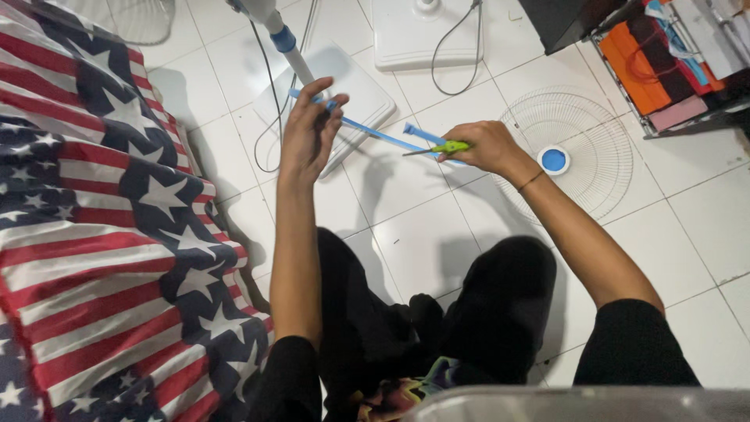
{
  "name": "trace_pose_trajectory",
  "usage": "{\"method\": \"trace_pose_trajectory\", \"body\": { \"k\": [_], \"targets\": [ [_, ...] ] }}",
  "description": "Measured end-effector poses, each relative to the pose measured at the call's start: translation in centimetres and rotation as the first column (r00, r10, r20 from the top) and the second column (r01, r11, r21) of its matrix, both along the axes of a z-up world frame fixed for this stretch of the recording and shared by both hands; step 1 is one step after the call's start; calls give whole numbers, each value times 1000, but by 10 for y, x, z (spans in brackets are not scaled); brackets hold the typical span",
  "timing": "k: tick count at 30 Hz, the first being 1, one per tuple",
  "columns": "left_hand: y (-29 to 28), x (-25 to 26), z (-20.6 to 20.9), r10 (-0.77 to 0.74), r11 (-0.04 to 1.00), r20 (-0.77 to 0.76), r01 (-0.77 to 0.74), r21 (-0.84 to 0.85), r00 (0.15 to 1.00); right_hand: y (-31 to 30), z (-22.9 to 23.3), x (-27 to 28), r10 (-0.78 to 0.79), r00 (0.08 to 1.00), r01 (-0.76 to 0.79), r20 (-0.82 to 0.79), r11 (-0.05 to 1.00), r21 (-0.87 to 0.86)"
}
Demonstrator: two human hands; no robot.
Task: The person disassembles a standing electric fan by removing the front grille, a blue plastic ring, and the fan blades. They use a screwdriver to loosen the ring and then detach the components by hand.
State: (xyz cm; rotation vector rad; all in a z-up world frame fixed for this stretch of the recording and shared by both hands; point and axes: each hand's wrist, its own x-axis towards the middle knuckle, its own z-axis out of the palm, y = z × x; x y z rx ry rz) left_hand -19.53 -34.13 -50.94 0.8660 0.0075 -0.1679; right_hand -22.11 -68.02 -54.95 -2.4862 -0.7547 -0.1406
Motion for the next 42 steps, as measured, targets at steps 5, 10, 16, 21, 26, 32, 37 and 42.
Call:
{"method": "trace_pose_trajectory", "body": {
  "k": [5, 10, 16, 21, 26, 32, 37, 42],
  "targets": [
    [-41, 20, -58, -80, 997, 94, 80, -2, 992, -1, -63, -4, 144, 983, -165, -113, 964, -206],
    [-52, -3, -96, -150, 986, 153, 137, 95, 977, -1, -114, -31, 198, 969, -236, -149, 920, -313],
    [-44, -65, -132, -217, 958, 185, 172, 230, 959, -3, -187, -53, 264, 948, -318, -177, 811, -492],
    [-52, -110, -164, -122, 987, 205, 97, 126, 971, -12, -257, -88, 233, 972, -206, -41, 748, -631],
    [-77, -135, -182, -37, 997, 302, 12, 83, 953, -26, -275, -97, 76, 995, -98, -62, 727, -680],
    [-101, -154, -191, 27, 999, 234, -34, 26, 972, -25, -241, -93, -150, 989, 115, -3, 771, -626],
    [-106, -161, -203, 60, 991, 240, -30, -128, 969, -29, -221, -109, -210, 975, 159, -67, 880, -448],
    [-114, -165, -202, 105, 994, 273, -106, -10, 956, -35, -230, -124, -221, 969, 163, -113, 910, -380]
  ]
}}
